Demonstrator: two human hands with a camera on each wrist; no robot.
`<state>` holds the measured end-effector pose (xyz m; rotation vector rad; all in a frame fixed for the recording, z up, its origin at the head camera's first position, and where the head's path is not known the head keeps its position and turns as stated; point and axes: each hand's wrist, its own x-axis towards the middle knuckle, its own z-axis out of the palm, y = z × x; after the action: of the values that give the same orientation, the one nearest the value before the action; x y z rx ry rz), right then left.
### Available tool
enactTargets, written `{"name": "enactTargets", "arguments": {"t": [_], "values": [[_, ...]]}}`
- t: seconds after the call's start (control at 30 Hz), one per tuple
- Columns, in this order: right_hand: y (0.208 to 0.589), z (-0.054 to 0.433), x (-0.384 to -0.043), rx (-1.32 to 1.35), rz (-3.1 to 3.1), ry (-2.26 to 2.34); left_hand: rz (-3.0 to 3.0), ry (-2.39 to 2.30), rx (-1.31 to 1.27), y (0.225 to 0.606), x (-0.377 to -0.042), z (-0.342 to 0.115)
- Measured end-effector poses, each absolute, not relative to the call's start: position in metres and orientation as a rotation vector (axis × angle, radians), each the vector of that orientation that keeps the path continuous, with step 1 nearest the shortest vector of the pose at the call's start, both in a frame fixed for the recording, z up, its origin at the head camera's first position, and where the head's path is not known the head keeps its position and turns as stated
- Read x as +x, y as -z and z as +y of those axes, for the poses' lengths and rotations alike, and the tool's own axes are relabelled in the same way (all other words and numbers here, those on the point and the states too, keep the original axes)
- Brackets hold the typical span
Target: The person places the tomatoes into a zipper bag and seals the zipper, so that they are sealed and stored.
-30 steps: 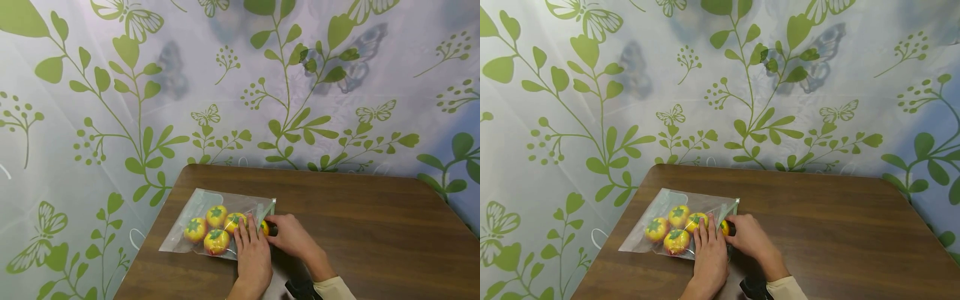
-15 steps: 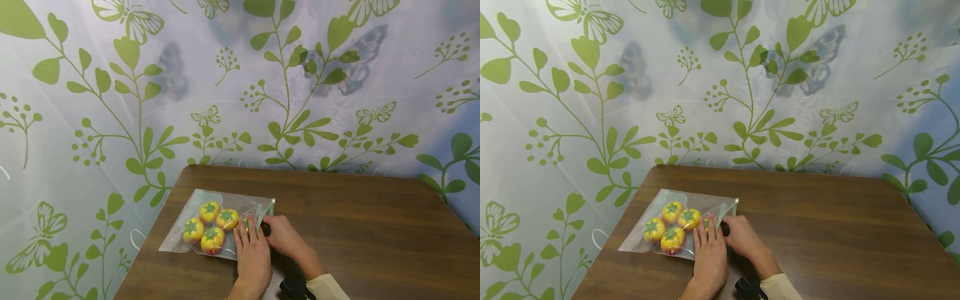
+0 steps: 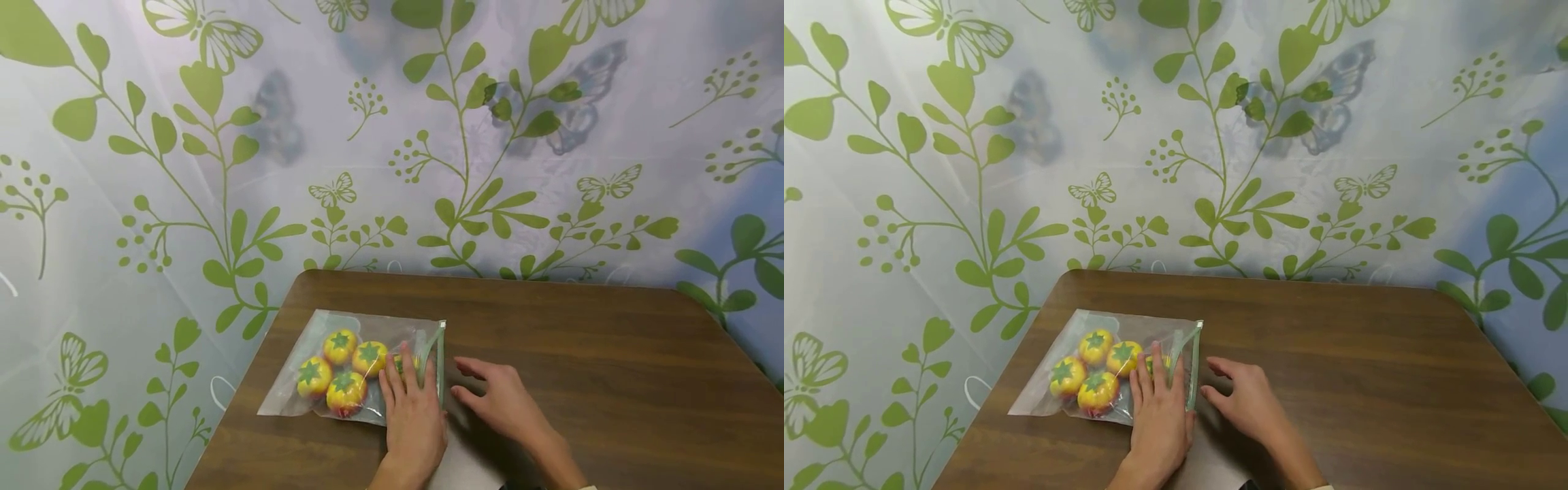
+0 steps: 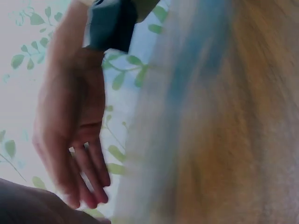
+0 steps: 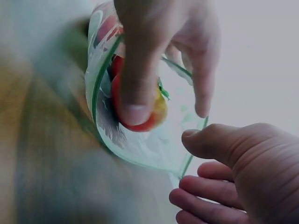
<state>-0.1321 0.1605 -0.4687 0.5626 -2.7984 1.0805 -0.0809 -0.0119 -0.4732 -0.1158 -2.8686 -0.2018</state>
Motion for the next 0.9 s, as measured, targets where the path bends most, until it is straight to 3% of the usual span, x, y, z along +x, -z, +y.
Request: {"name": "enactTargets", "arguments": {"t": [0.37,0.63,0.9], "values": [[0.458,0.181,-0.088,0.255,-2.907,-1.302,-2.878,0.413,-0.445,0.413,-0.078,-0.047],[0.461,0.177,-0.063,0.202,-2.846,-2.048,-2.926,0.469,-0.634,0.370,-0.128,-0.087],[0.473,0.165,-0.051,0.003,-2.795,-2.617,-3.003,0.495,-0.801,0.359,-0.185,-0.100]]}}
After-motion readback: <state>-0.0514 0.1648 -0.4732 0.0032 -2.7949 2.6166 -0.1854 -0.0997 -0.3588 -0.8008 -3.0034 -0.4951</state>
